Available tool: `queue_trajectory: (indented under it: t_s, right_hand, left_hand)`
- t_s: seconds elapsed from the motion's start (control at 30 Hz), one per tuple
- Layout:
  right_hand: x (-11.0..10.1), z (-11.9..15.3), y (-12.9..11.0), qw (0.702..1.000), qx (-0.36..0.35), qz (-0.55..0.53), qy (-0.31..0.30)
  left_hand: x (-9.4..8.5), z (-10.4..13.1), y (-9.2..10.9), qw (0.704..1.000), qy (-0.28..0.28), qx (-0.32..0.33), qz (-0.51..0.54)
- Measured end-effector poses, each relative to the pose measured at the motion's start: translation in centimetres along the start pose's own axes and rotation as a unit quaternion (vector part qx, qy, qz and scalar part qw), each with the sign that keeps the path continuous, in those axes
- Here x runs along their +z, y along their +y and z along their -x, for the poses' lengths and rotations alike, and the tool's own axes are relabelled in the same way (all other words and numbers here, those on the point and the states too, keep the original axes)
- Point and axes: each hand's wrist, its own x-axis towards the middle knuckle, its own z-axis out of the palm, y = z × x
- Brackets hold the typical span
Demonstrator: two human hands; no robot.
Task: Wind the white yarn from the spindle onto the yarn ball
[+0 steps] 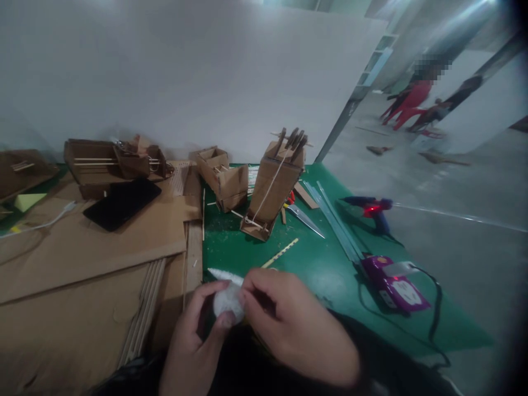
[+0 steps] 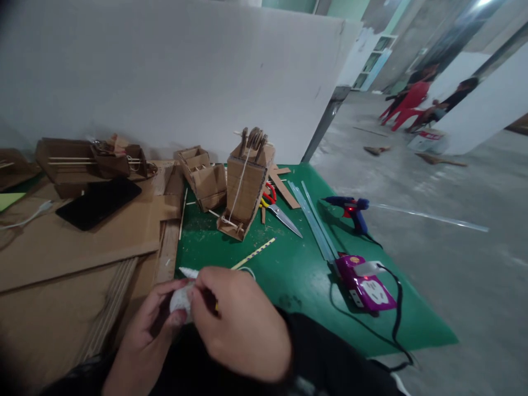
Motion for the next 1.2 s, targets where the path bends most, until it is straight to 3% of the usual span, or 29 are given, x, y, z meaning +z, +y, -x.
queue_trajectory:
  t_s: [0.17, 0.3, 0.47, 0.67, 0.77, 0.87, 1.03, 1.2]
  right_hand:
    - [3.6, 2.8, -0.2, 0.996, -0.045, -0.054, 0.053]
    - [5.9, 3.1, 0.8, 0.988, -0.042, -0.128, 0.074]
    - [5.2, 1.5, 2.4, 0.992, -0.007, -0.123, 0.022]
    - [1.2, -1.2, 3.5, 0.998, 0.019, -0.036, -0.039]
    - [0.2, -2.1, 3.3, 0.996, 0.037, -0.048, -0.072]
    - [-0.2, -2.0, 2.5, 0.996, 0.050, -0.055, -0.054]
    - [0.6, 0.4, 0.3, 0.997, 0.015, -0.068, 0.042]
    - [4.3, 2.8, -0.2, 0.993, -0.049, -0.083, 0.070]
  left_hand:
    - [0.0, 0.0, 0.8, 0.997, 0.033, 0.007, 0.065]
    - [0.2, 0.5, 0.9, 0.983, 0.067, -0.012, 0.171]
    - [0.5, 1.1, 0.9, 0.956, 0.062, -0.038, 0.285]
    - [0.2, 1.5, 1.1, 0.982, 0.040, -0.080, 0.168]
    - [0.0, 1.2, 0.9, 0.991, -0.007, -0.073, 0.112]
    - [0.0, 0.6, 0.3, 0.995, -0.028, -0.054, 0.083]
    - [0.1, 0.0, -0.2, 0.999, 0.036, -0.011, 0.033]
    - [0.2, 0.2, 0.6, 0.995, 0.046, -0.009, 0.088]
